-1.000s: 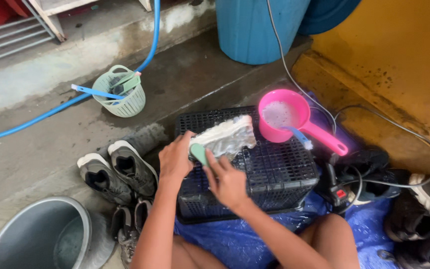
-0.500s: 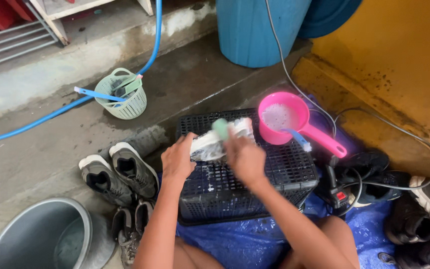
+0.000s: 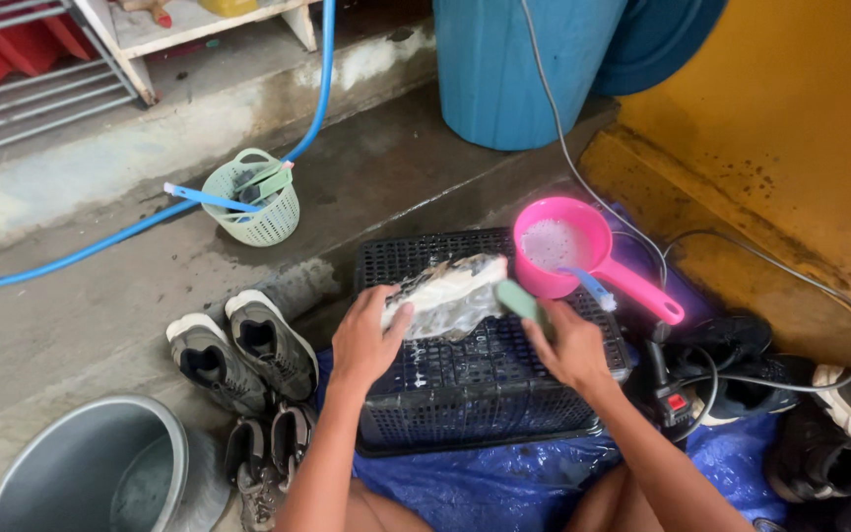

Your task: The person scrubs a single sneaker with a brush and soapy water, focusing on the sole and sides. They repeatedly dip the brush into a pink container of soapy water and continue scrubbing the shoe on a black crate.

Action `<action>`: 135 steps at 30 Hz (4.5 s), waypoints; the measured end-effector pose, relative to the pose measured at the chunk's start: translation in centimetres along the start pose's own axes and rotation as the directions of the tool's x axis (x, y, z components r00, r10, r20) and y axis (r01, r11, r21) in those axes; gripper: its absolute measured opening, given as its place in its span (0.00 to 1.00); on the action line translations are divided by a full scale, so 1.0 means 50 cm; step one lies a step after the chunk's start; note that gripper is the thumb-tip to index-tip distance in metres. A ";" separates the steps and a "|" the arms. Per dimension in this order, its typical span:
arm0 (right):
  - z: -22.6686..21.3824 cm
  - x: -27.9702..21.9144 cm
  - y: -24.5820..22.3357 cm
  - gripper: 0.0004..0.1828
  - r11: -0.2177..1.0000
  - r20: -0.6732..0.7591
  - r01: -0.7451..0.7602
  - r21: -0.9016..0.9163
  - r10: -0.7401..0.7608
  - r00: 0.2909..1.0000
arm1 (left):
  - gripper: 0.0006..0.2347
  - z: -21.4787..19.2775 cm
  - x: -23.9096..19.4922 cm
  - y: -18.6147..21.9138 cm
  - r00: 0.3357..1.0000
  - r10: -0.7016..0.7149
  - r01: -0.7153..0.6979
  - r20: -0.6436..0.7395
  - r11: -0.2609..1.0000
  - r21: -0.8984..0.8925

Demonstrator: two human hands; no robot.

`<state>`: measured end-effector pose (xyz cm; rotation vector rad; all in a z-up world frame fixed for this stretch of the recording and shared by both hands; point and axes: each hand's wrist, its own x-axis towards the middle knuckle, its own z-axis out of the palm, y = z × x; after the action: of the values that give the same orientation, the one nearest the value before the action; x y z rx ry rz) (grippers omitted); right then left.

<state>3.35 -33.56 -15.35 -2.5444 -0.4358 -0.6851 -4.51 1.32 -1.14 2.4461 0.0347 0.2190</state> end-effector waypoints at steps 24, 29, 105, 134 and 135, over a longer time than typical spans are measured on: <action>-0.005 -0.024 -0.008 0.25 0.997 -0.215 0.010 -0.078 -0.027 0.976 | 0.41 0.085 -0.051 -0.017 0.714 0.182 -0.067 -0.676 0.979 0.193; -0.018 -0.024 -0.030 0.24 0.996 -0.186 -0.008 -0.083 -0.008 0.983 | 0.48 0.097 -0.057 -0.010 0.647 0.327 0.082 -0.689 0.869 0.489; -0.162 0.050 -0.310 0.34 0.955 0.468 -0.281 0.097 0.206 0.859 | 0.37 0.228 -0.007 0.175 0.939 0.191 -0.012 -0.288 0.851 0.525; 0.033 0.205 -0.402 0.33 0.967 0.359 0.090 -0.240 0.002 0.933 | 0.55 0.065 -0.018 0.096 0.977 -0.184 0.169 0.110 0.977 0.129; 0.001 0.173 -0.430 0.31 0.960 0.385 0.116 -0.256 -0.009 0.923 | 0.53 0.083 -0.015 0.072 0.987 -0.142 0.131 0.078 0.983 0.129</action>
<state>1.71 -13.92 -3.17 -2.9512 -0.5890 -0.2779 -4.68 -4.12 -2.15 2.5610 0.1826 0.0508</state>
